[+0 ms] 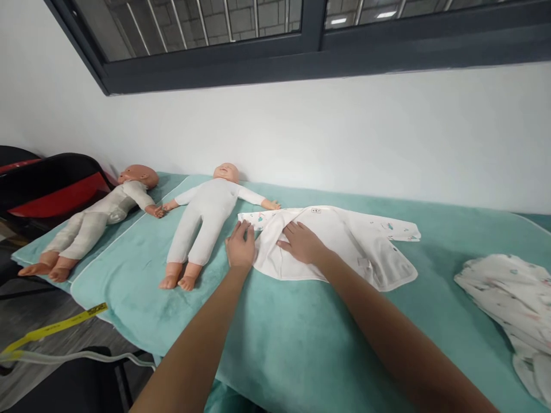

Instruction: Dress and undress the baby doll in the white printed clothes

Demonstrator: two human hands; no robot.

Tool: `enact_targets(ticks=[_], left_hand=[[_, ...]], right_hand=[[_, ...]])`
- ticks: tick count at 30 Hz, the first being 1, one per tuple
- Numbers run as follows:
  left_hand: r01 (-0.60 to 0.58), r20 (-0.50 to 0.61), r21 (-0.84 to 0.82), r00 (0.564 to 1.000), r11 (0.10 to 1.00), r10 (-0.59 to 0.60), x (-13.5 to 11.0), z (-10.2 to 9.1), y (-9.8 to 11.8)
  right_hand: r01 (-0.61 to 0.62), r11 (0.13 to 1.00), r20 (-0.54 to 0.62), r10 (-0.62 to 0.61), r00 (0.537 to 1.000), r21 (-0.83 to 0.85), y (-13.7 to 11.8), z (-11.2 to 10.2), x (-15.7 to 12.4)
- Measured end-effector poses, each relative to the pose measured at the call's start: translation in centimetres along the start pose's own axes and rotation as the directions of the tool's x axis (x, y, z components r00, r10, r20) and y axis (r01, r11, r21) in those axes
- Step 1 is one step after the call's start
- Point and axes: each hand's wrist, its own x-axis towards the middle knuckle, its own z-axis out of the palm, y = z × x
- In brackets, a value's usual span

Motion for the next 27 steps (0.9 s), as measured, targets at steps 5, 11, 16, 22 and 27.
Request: enact_targets(ticks=[5, 11, 16, 22, 27], left_hand=[[-0.027, -0.025, -0.055, 0.999, 0.998, 0.026, -0.1, -0.1, 0.1], [-0.008, 0.021, 0.004, 1.000, 1.000, 0.008, -0.5, -0.7, 0.7], [0.014, 0.068, 0.094, 0.997, 0.995, -0.021, -0.5, -1.0, 0.9], [0.005, 0.078, 0.126, 0.997, 0.992, -0.014, -0.5, -1.0, 0.9], [-0.002, 0.083, 0.131, 0.997, 0.991, -0.009, -0.6, -1.1, 1.0]], right_hand=[[0.113, 0.994, 0.016, -0.113, 0.993, 0.011, -2.5, -0.2, -3.3], [0.151, 0.981, 0.023, -0.155, 0.988, 0.123, -6.5, -0.8, -7.7], [0.117, 0.902, 0.070, -0.160, 0.985, 0.417, -7.1, -2.0, -10.3], [-0.374, 0.802, 0.035, 0.406, 0.913, 0.467, -1.7, -3.3, -9.2], [-0.569, 0.819, 0.004, 0.570, 0.821, 0.077, 1.5, -2.1, -8.6]])
